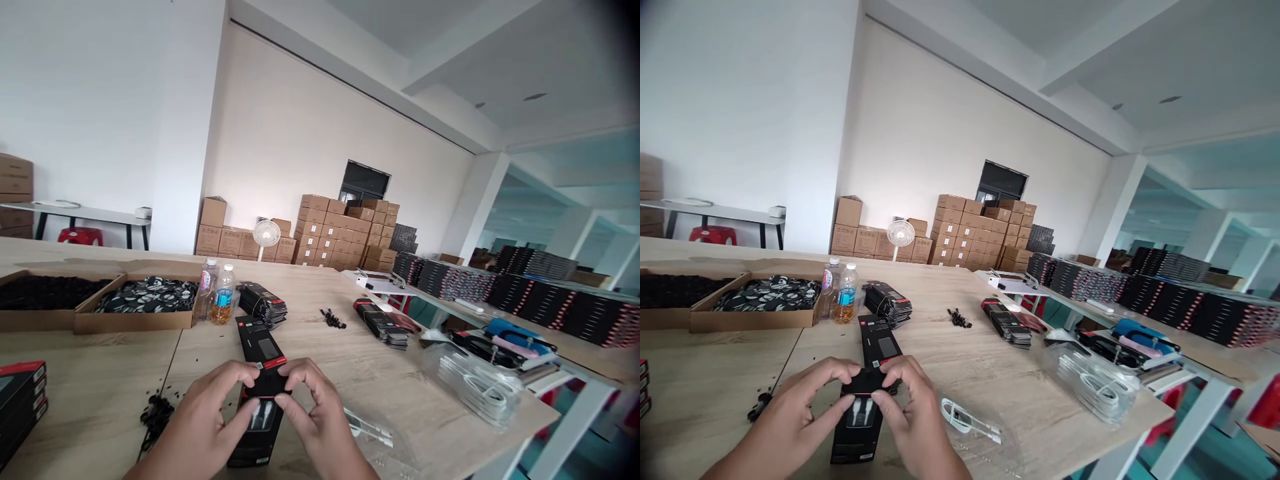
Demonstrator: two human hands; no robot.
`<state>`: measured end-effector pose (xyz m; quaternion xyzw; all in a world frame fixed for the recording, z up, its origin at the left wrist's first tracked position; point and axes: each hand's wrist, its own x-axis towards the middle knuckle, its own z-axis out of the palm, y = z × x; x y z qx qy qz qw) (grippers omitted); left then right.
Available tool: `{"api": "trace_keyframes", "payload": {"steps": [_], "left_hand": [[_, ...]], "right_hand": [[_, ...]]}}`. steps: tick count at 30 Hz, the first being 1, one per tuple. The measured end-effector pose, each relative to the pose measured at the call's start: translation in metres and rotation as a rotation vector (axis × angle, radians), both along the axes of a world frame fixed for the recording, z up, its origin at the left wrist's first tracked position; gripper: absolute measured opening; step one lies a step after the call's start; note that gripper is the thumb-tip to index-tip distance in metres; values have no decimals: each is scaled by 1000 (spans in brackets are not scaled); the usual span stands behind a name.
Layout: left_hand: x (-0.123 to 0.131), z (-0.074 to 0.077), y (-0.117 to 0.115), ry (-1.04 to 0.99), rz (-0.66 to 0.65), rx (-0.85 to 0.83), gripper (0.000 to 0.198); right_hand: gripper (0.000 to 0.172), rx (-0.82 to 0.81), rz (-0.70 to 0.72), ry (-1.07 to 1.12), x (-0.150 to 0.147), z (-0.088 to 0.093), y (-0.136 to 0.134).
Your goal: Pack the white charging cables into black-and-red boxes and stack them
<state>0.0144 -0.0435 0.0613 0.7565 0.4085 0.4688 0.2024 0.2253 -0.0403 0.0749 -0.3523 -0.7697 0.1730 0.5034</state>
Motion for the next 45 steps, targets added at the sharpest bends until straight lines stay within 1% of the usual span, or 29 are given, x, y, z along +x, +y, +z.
{"api": "trace_keyframes", "payload": {"steps": [1,3,6,8,12,16,18,21,23,26,27,28,30,31,32,33,34,35,36,37,38,39,41,42,43,44,45], "left_hand": [[1,7,-1,-9,-10,-35,12],[3,18,-2,-45,-41,-93,15],[6,27,0,-92,-78,-140,23],[7,29,2,-97,-74,-149,25],[8,30,4,-98,-42,-161,28],[9,24,4,-125,-36,-90,25],[8,16,3,-124,-24,-61,23],[6,1,2,-111,10,-11,22],[6,-10,3,-105,29,26,22],[13,-29,5,-92,71,88,24],[18,-37,5,-87,99,117,30],[25,-46,5,-80,136,148,41],[39,-67,3,-55,242,195,78],[45,-77,0,-23,306,204,93],[48,-86,-3,25,370,213,102],[48,-92,-7,79,433,223,107],[45,-94,-10,138,488,228,109],[37,-92,-13,198,526,232,110],[24,-86,-15,250,557,229,110],[7,-76,-17,294,584,218,110],[-14,-63,-18,336,601,204,108],[-38,-47,-19,356,660,183,104],[-92,-16,-21,425,793,99,92],[-118,-3,-22,474,851,36,85],[-143,8,-23,530,907,-40,80],[-165,16,-25,591,954,-121,77],[-183,20,-26,651,973,-197,70]], "right_hand": [[6,-39,6,-8,0,4,0],[11,-93,15,-29,0,10,1],[7,-114,26,-39,1,17,4],[5,-125,40,-22,1,20,6],[7,-172,51,3,1,25,10],[11,-160,105,-1,4,22,10],[12,-152,141,-5,8,16,8],[17,-131,157,-44,15,4,3],[19,-109,150,-68,16,-4,2],[16,-72,115,-28,11,-12,6],[14,-61,94,6,7,-14,8],[13,-55,67,47,2,-16,10],[14,-64,10,150,-12,-22,15],[17,-84,-8,206,-20,-25,16],[20,-113,-13,255,-28,-27,18],[24,-151,-3,293,-36,-30,20],[29,-194,14,313,-42,-32,22],[34,-232,29,309,-47,-34,26],[38,-251,29,277,-49,-35,31],[42,-247,13,224,-49,-38,39],[45,-210,-31,150,-47,-42,50],[45,-133,-97,53,-42,-48,63],[51,48,-274,-145,-32,-66,92],[55,109,-359,-244,-26,-77,105],[59,146,-428,-335,-21,-89,116],[61,169,-480,-416,-16,-101,125],[61,188,-511,-489,-12,-112,131]]}}
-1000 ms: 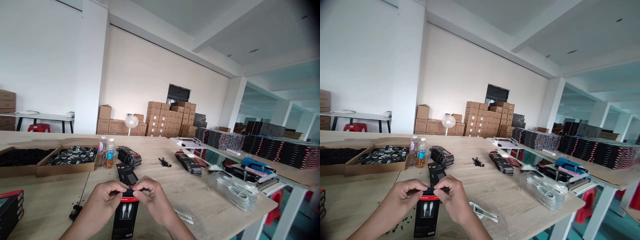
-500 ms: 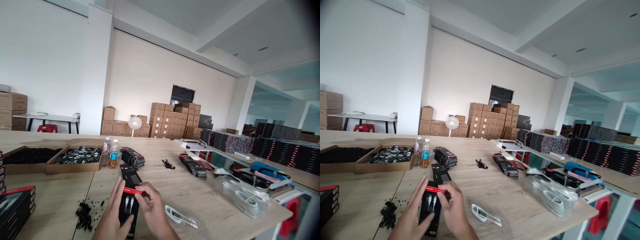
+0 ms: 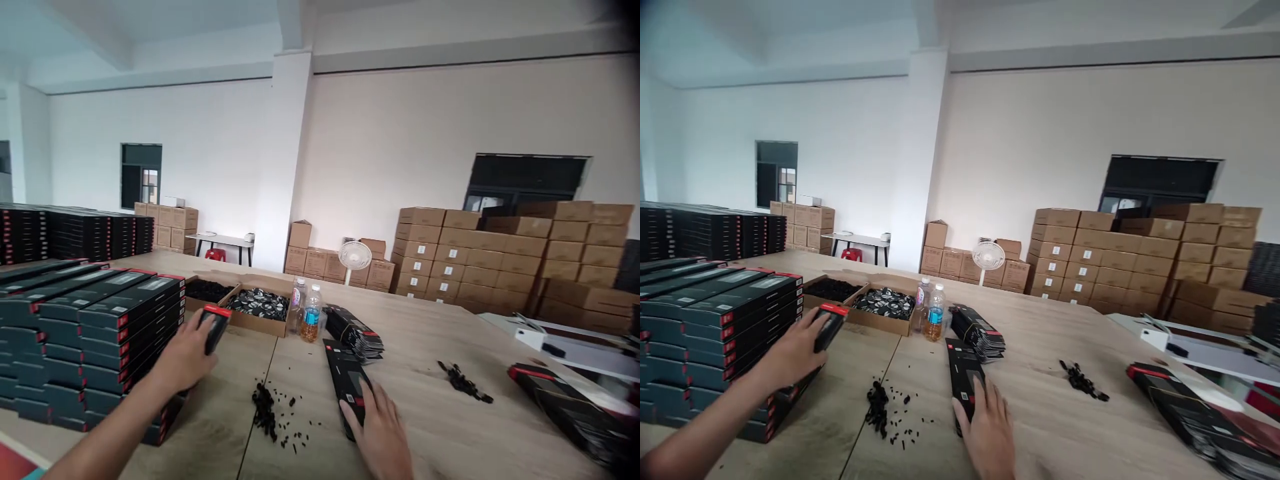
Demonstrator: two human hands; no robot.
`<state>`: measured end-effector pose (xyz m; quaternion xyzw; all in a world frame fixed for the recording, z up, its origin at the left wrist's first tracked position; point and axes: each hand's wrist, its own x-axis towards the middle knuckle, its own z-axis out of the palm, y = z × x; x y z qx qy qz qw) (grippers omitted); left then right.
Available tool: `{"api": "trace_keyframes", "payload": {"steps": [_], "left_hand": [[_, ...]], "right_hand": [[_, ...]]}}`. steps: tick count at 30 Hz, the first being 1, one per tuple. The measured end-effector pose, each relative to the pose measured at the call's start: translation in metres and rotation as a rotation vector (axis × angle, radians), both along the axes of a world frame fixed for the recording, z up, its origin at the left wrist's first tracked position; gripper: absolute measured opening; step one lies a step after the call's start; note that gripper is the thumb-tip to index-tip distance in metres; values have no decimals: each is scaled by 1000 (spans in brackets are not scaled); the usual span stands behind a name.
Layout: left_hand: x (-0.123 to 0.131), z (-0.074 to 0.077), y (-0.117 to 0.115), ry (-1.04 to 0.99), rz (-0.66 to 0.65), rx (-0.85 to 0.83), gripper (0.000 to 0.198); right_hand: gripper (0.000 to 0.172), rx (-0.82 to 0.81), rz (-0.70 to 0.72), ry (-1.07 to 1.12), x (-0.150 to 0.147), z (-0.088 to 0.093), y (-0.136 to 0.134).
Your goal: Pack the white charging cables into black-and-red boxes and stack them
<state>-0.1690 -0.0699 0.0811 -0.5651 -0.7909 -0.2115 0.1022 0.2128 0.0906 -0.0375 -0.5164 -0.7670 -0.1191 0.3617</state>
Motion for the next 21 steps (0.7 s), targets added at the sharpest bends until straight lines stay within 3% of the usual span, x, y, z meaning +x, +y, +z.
{"api": "trace_keyframes", "payload": {"steps": [3,6,11,14,17,19,21], "left_hand": [[-33,-3,-3,32,29,-151,49],[-40,-16,-5,55,34,-172,50],[-35,-16,-5,94,42,-143,55],[-12,-11,-1,54,-49,-7,56],[42,-15,7,-393,-346,133,43],[87,-24,19,-914,-537,42,48],[127,-33,40,-1440,-637,-73,51]], "right_hand": [[50,23,-24,-142,5,-21,4],[39,79,-8,-191,4,-23,-2],[30,130,33,-218,9,-12,-6],[38,161,56,-173,17,1,-6],[40,227,65,-74,11,27,-16],[34,259,126,-18,-8,47,-29],[26,254,257,-11,-38,63,-44]]}}
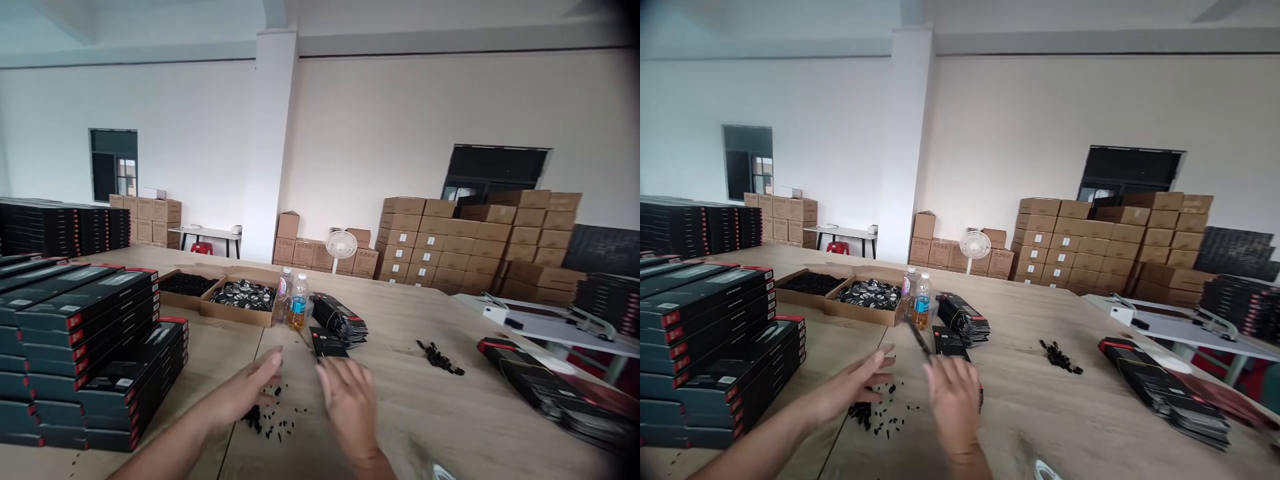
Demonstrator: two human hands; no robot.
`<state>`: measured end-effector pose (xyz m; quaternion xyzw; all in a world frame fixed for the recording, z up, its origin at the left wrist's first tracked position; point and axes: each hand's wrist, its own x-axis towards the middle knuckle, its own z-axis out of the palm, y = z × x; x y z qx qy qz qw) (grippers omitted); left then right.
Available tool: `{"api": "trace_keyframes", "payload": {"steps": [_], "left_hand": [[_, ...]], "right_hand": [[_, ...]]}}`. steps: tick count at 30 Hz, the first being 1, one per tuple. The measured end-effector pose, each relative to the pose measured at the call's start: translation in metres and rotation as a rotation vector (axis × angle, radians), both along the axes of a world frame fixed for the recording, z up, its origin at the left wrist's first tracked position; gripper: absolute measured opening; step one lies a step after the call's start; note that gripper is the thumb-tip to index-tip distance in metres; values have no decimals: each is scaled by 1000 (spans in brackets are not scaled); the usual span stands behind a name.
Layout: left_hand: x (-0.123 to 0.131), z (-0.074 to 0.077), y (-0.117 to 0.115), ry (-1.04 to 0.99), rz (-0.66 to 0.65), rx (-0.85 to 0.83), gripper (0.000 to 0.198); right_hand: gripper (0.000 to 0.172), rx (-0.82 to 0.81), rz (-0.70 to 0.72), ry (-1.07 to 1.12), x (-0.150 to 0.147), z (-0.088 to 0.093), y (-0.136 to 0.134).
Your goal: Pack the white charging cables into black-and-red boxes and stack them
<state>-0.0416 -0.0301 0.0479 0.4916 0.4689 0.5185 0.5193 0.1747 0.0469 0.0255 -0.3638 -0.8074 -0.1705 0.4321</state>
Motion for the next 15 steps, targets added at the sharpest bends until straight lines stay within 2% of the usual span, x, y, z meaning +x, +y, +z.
{"api": "trace_keyframes", "payload": {"steps": [1,2,5,7,9,13,15], "left_hand": [[15,-4,13,-185,-40,-57,49],[26,-8,26,-331,-11,-94,44],[32,-19,63,-525,207,-108,20],[19,-28,78,-539,296,-89,14],[1,-38,84,-539,338,-86,19],[-19,-53,82,-496,326,-82,27],[-18,-56,81,-460,301,-82,30]], "right_hand": [[24,-18,68,-24,-16,5,-5],[22,-45,131,-50,-30,8,-9],[22,-137,275,-39,-56,1,-2],[20,-236,299,48,-57,-13,12],[18,-390,329,102,-53,-31,27],[20,-667,472,-36,-54,-58,41],[21,-704,419,-66,-61,-63,43]]}}
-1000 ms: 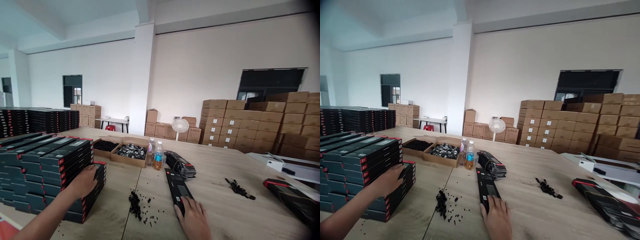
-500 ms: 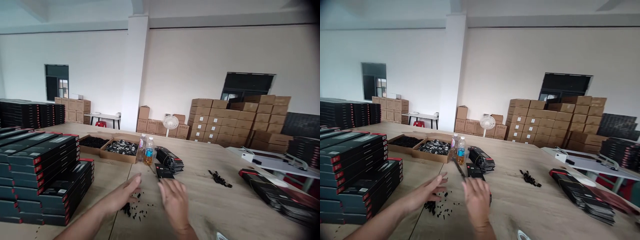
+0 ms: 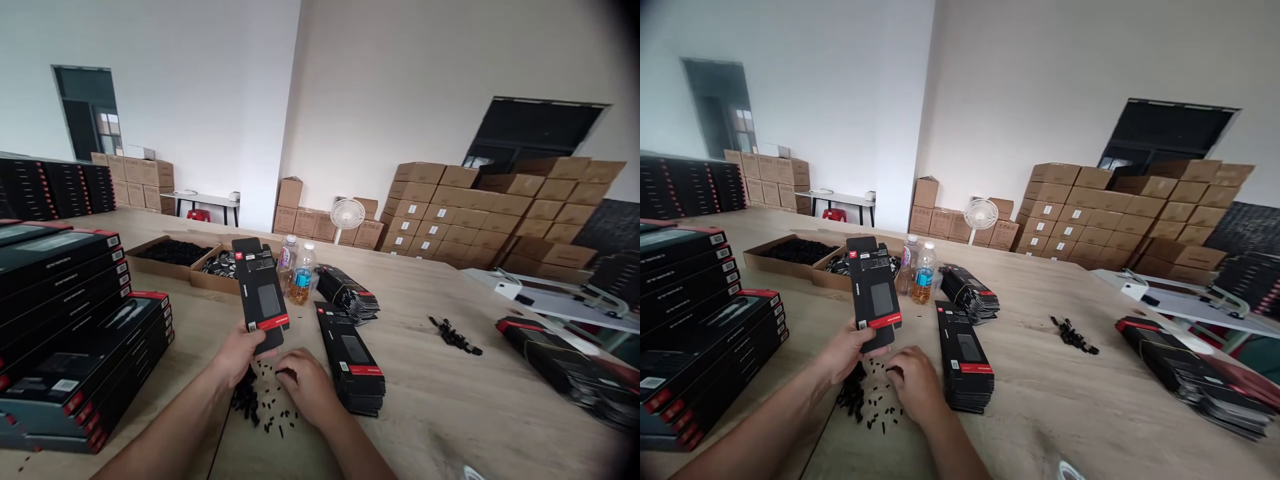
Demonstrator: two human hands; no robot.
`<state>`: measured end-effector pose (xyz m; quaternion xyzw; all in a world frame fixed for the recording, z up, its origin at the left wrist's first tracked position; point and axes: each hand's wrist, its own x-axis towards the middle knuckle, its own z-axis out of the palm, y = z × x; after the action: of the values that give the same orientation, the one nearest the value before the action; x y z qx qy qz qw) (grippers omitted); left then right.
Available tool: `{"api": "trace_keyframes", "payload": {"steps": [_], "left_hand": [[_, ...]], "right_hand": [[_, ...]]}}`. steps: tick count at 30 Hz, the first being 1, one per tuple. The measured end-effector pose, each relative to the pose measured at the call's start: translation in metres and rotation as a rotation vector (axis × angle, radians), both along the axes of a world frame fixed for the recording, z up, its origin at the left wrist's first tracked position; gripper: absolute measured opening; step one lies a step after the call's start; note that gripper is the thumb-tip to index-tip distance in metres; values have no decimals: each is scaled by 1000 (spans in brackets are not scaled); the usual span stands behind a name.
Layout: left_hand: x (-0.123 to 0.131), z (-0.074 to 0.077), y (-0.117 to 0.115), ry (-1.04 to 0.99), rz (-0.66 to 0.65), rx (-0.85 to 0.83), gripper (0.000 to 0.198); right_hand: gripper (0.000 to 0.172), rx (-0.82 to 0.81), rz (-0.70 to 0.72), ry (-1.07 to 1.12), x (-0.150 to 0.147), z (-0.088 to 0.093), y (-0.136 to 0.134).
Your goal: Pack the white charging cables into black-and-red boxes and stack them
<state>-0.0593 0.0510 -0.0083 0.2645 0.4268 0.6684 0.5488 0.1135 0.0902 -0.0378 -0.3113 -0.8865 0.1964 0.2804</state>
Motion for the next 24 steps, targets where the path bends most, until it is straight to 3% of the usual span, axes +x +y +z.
{"api": "trace_keyframes", "payload": {"steps": [5,15,20,24], "left_hand": [[9,0,1,87,-38,-6,30],[-1,-10,8,238,133,-13,12],[8,-12,7,402,43,100,23],[21,-12,0,543,-39,196,14]], "right_hand": [[22,28,-138,-50,-12,1,5],[13,132,-176,-140,-2,1,5],[22,92,-240,62,0,4,-1],[20,85,-245,194,-1,7,-9]]}}
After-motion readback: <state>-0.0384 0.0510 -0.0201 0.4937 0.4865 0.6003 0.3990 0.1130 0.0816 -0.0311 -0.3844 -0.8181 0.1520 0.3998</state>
